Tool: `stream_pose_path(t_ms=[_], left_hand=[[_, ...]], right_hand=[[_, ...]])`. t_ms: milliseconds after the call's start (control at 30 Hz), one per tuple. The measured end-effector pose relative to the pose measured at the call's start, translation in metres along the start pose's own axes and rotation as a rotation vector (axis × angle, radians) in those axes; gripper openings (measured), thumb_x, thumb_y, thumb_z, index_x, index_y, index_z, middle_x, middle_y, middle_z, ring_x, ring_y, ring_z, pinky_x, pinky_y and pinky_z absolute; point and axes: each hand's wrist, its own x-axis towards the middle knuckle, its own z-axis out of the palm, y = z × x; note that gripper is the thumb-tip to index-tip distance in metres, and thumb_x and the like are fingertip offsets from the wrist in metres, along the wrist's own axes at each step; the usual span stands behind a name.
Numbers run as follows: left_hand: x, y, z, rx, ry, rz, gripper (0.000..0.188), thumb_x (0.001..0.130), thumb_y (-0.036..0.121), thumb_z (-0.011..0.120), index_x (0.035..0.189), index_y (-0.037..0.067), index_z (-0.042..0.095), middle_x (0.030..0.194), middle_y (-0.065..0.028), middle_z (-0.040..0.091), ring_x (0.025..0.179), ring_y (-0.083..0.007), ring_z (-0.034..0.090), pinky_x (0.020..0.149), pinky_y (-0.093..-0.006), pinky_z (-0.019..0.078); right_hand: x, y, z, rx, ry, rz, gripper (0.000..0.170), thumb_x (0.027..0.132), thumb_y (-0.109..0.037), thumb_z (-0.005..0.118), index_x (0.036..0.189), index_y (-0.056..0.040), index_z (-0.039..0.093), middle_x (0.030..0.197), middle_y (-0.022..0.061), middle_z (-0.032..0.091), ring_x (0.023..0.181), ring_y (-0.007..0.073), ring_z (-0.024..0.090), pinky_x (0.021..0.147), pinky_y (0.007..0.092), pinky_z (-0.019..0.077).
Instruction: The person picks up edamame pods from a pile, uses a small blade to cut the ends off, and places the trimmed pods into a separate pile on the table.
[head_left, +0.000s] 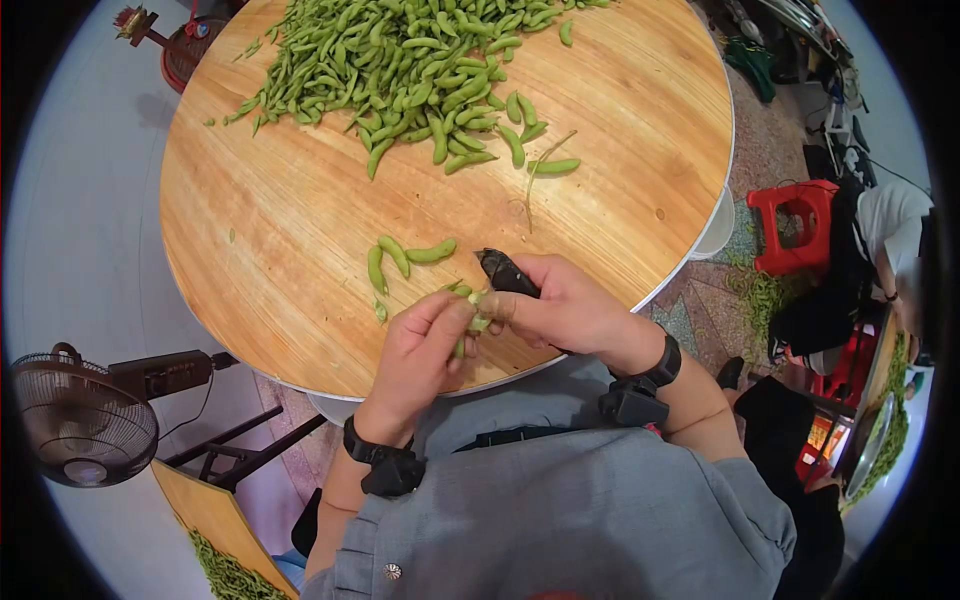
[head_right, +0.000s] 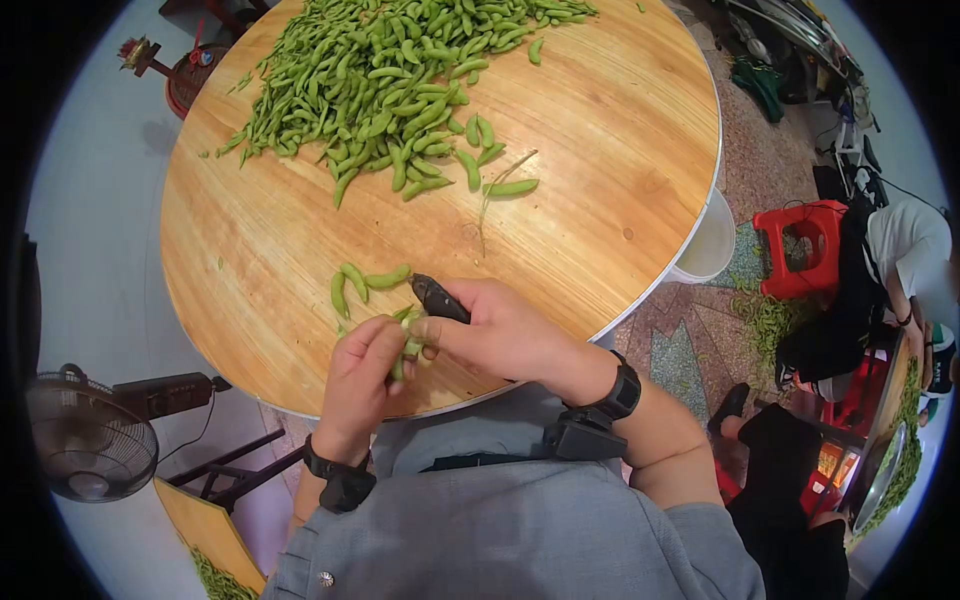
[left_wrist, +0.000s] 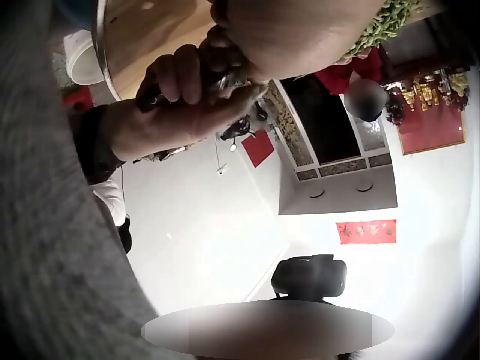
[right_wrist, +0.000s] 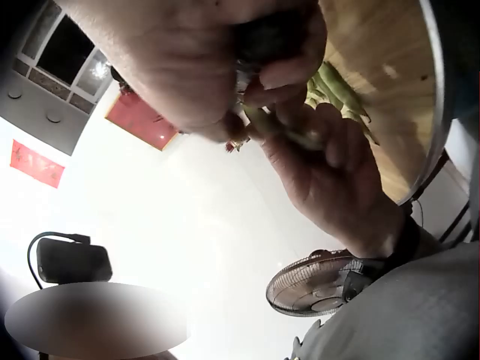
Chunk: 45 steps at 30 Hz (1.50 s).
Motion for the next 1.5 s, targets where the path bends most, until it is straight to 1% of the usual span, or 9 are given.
stream_pose_path(t_ms=[133,200,333,533,933,1033,1200,1333,1500], left_hand=[[-0.001,-0.004,0.000,-0.315,-0.109,-0.101,0.018,0.089,0.017,0.053,0.079,0.003,0.056,0.061,0.0044,0.048,0.051,-0.0021,0.042,0.045,-0.0172,0.0315],[0.003,-0.013,-0.005,0.121,-0.134,0.126,0.020,0.089,0.018,0.054,0.076,0.003,0.056,0.059,0.0048,0.047,0.048,-0.0025,0.040,0.043,-0.0183,0.0297],[0.003,-0.011,0.000,0.128,-0.144,0.164,0.020,0.088,0.018,0.055,0.074,0.004,0.056,0.057,0.0054,0.046,0.046,-0.0020,0.039,0.041,-0.0184,0.0276],[0.002,-0.015,0.004,-0.141,-0.035,-0.049,0.023,0.091,0.023,0.051,0.079,0.004,0.057,0.059,0.0061,0.045,0.046,-0.0012,0.035,0.040,-0.0177,0.0251],[-0.002,-0.016,0.001,-0.371,-0.073,-0.046,0.025,0.095,0.026,0.041,0.090,0.003,0.051,0.064,0.0009,0.047,0.044,-0.0028,0.032,0.039,-0.0177,0.0230],[-0.002,-0.018,-0.004,-0.217,-0.114,0.030,0.024,0.095,0.025,0.042,0.090,0.003,0.051,0.065,0.0007,0.047,0.044,-0.0027,0.031,0.039,-0.0179,0.0225],[-0.007,-0.023,-0.002,-0.924,-0.461,-0.099,0.020,0.094,0.021,0.045,0.091,0.003,0.052,0.062,0.0009,0.046,0.043,-0.0036,0.028,0.039,-0.0178,0.0223],[-0.011,-0.018,-0.001,-0.726,-0.344,-0.125,0.016,0.091,0.019,0.050,0.091,0.003,0.053,0.062,0.0010,0.046,0.043,-0.0035,0.030,0.039,-0.0172,0.0232],[-0.010,-0.013,0.002,-0.158,0.010,0.106,0.013,0.085,0.016,0.062,0.086,0.004,0.055,0.061,0.0002,0.049,0.044,-0.0024,0.037,0.038,-0.0172,0.0251]], right_hand=[[0.000,0.004,-0.001,0.157,-0.057,0.044,0.014,0.084,-0.017,0.057,0.089,-0.0041,0.056,0.067,-0.0020,0.054,0.050,0.0017,0.042,0.044,0.0173,0.0330],[0.002,0.008,0.000,0.120,-0.094,0.068,0.009,0.084,-0.013,0.053,0.084,-0.0048,0.055,0.063,-0.0007,0.053,0.045,0.0032,0.041,0.040,0.0184,0.0314],[0.001,0.003,0.003,0.181,-0.089,0.127,0.007,0.082,-0.011,0.051,0.081,-0.0045,0.054,0.060,0.0005,0.051,0.045,0.0039,0.041,0.040,0.0185,0.0315],[0.006,0.011,0.009,0.291,0.038,0.186,0.008,0.081,-0.012,0.050,0.080,-0.0042,0.052,0.059,0.0012,0.050,0.043,0.0050,0.041,0.040,0.0193,0.0319],[0.011,0.010,0.010,-0.179,0.378,-0.246,0.012,0.082,-0.016,0.059,0.081,-0.0042,0.055,0.058,-0.0033,0.048,0.046,0.0037,0.043,0.041,0.0182,0.0334],[0.007,-0.001,0.012,-0.040,0.207,0.041,0.012,0.084,-0.016,0.059,0.081,-0.0047,0.055,0.058,-0.0032,0.048,0.046,0.0031,0.042,0.042,0.0175,0.0329],[0.005,-0.001,0.016,0.434,0.029,0.102,0.011,0.085,-0.012,0.057,0.078,-0.0047,0.053,0.063,-0.0019,0.049,0.047,0.0029,0.039,0.041,0.0172,0.0287],[0.004,0.003,0.016,0.301,0.076,0.068,0.011,0.085,-0.013,0.056,0.078,-0.0048,0.053,0.061,-0.0026,0.047,0.047,0.0030,0.039,0.041,0.0180,0.0288],[0.006,-0.001,0.027,-0.073,0.128,0.091,0.012,0.083,-0.015,0.056,0.078,-0.0043,0.054,0.056,-0.0020,0.046,0.044,0.0040,0.040,0.040,0.0191,0.0308]])
